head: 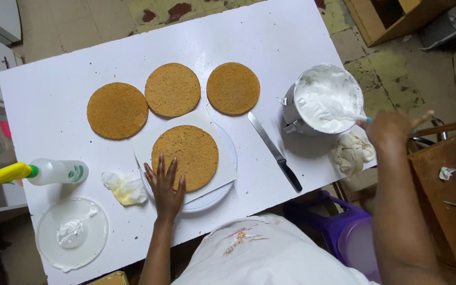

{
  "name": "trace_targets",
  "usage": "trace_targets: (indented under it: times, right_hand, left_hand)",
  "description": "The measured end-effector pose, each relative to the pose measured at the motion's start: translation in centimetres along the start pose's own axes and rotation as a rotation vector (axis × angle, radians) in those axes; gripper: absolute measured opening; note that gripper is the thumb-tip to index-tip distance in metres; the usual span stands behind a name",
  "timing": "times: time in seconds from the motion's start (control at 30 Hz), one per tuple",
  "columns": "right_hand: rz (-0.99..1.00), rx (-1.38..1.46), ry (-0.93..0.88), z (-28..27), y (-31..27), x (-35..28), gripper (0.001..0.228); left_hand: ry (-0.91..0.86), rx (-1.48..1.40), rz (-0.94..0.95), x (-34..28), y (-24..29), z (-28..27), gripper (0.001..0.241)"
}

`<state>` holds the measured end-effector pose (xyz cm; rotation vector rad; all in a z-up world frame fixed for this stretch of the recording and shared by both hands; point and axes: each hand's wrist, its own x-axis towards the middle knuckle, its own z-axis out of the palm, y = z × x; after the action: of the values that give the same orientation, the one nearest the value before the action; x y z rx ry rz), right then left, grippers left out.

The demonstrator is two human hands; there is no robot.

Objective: Applying and smoothing white frosting on a round cake layer using a spatula

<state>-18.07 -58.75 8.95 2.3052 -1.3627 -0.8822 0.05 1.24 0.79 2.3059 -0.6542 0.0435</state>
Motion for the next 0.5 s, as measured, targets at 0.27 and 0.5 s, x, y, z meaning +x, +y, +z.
trace_targets:
  times: [0.27, 0.5]
  right_hand:
    - [-0.302, 0.034, 0.658, 4.0, 0.9, -6.3, 0.045]
    - [-0.291, 0.564, 0.17, 2.0, -0.3, -11.0, 0.039]
  left_hand:
    - [0.012, 0.01, 0.004, 0.0, -0.6, 0.5, 0.058]
    - [-0.016, 0.038, -0.014, -0.1, -0.5, 0.3, 0.058]
